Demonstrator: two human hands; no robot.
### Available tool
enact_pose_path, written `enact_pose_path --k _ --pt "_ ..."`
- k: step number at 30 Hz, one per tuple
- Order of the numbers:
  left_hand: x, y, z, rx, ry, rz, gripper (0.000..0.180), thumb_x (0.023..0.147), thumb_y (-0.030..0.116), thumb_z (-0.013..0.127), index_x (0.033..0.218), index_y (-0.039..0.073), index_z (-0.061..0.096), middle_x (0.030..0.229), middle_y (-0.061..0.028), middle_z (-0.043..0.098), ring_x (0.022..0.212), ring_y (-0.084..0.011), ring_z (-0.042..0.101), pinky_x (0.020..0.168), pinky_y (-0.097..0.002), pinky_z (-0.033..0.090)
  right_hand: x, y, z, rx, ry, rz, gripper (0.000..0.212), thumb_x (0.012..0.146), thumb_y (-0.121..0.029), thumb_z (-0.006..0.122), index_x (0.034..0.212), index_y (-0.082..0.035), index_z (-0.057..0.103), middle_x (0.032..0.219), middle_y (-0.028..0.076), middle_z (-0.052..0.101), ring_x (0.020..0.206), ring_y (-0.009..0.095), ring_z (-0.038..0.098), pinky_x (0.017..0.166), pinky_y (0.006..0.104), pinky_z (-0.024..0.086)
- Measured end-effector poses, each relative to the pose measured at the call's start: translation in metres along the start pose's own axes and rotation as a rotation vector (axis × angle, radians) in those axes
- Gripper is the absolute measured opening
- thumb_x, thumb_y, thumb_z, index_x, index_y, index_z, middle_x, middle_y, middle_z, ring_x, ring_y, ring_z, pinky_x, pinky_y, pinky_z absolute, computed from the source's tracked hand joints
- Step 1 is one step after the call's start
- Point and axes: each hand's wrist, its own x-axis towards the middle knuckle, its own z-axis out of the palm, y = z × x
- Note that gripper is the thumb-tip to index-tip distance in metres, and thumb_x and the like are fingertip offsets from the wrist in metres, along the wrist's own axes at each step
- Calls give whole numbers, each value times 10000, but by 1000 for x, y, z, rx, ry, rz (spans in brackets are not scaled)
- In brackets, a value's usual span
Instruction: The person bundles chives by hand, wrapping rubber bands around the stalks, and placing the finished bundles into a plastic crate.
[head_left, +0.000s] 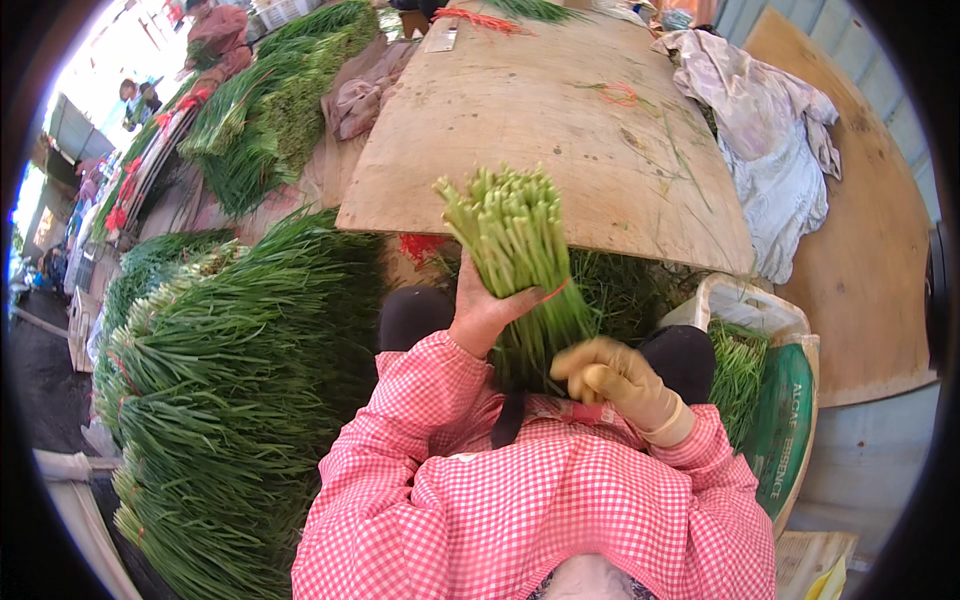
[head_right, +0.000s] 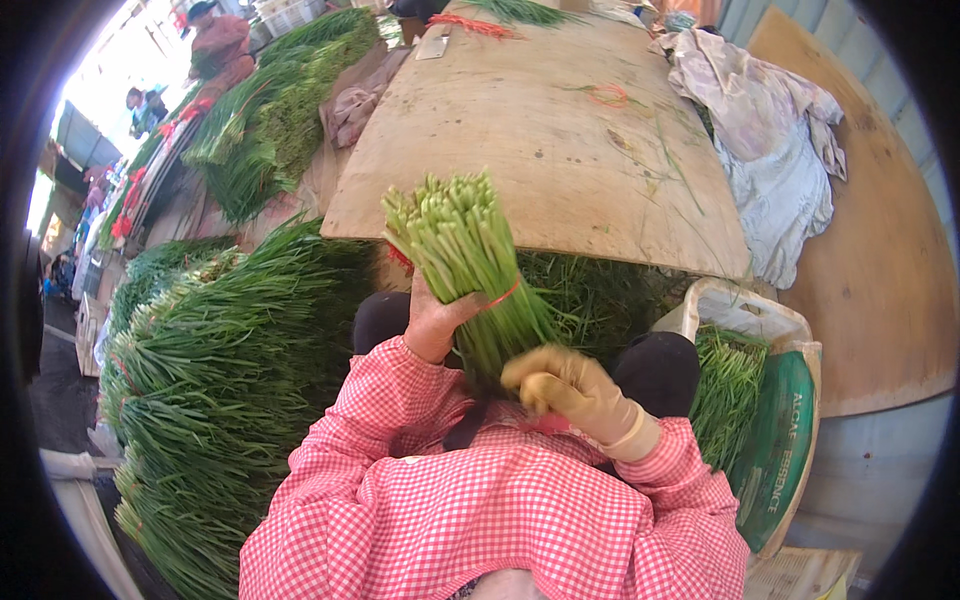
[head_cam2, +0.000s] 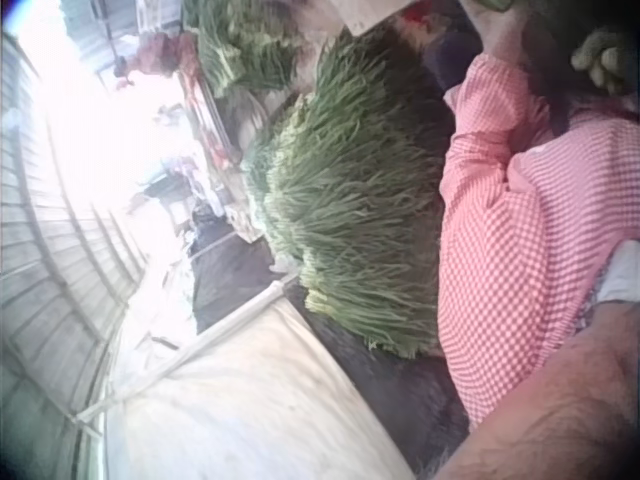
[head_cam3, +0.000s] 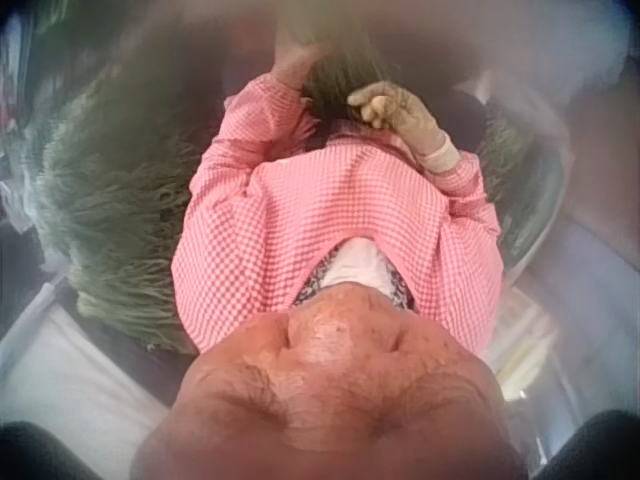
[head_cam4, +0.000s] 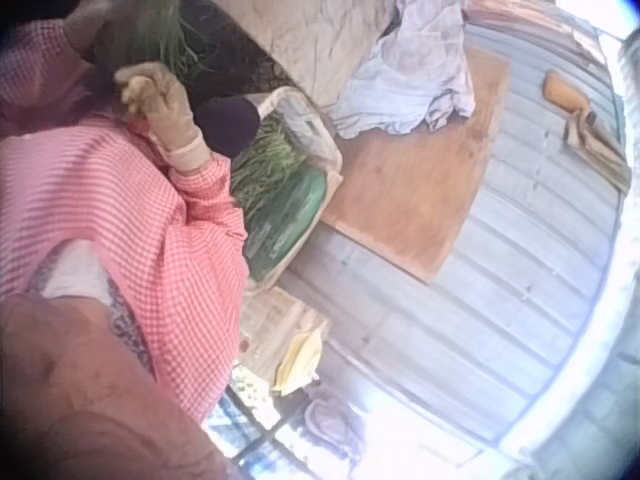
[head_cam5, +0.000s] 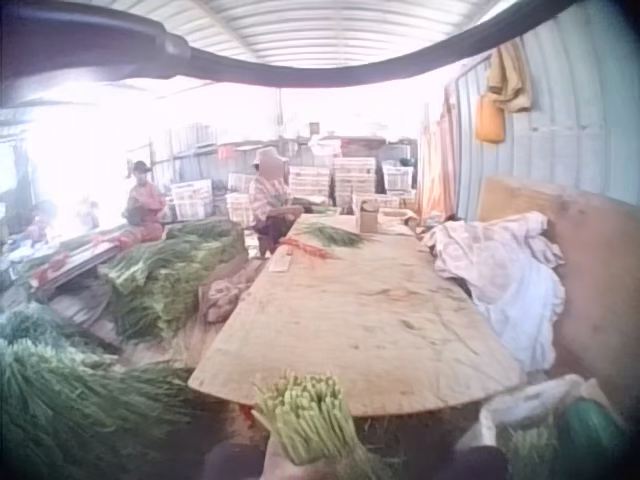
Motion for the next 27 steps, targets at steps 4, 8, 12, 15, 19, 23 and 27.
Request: enact_pose_path --k 4,8,12,15,19,23,27 --pt "8 21 39 104 -168 4 834 579 77 821 1262 51 343 1229 -103 484 1133 -209 491 960 -358 402 4 14 18 893 -310 81 1169 588 -875 356 1376 -14 284 1104 135 601 778 117 563 638 213 440" --pt "9 29 57 411 -502 603 899 581 200 824 1315 57 325 1270 -124 453 1191 -245 434 1010 -408 320 5 12 10 476 50 -223 939 712 -725 436 1370 -66 313 1261 165 493 1005 219 554 808 326 461" --pt "3 43 78 825 -676 882 658 680 283 685 1261 93 440 1227 -146 481 1195 -309 432 1016 -553 258 -1 -14 -9 949 -59 -313 804 760 -596 485 1348 -66 345 1266 156 492 1058 244 538 880 358 439" --pt "5 49 55 1206 -652 1073 738 607 276 742 1262 108 445 1272 -187 449 1174 -340 451 995 -551 276 -4 -26 -27 952 17 -408 706 796 -499 522 1332 -66 369 1269 150 491 1097 263 525 934 381 422" --pt "2 52 -7 1020 -141 364 809 678 173 696 1369 78 287 1311 -182 415 1178 -337 442 967 -441 354 3 -39 -45 678 376 -447 561 815 -352 570 1262 -40 437 1221 140 528 1093 257 538 949 383 429" --pt "33 48 9 444 -319 -248 974 712 247 723 1417 36 85 1344 -229 352 1205 -251 422 985 -362 356 34 -36 -81 363 416 -440 385 767 -101 612 1130 -11 522 1057 82 605 926 200 601 827 326 485" --pt "66 40 30 500 -282 69 929 661 154 772 1375 11 194 1237 -173 486 1129 -214 488 940 -334 424 81 -58 -65 -93 500 -468 430 695 -118 762 1071 -18 579 986 46 633 867 153 593 784 302 482"
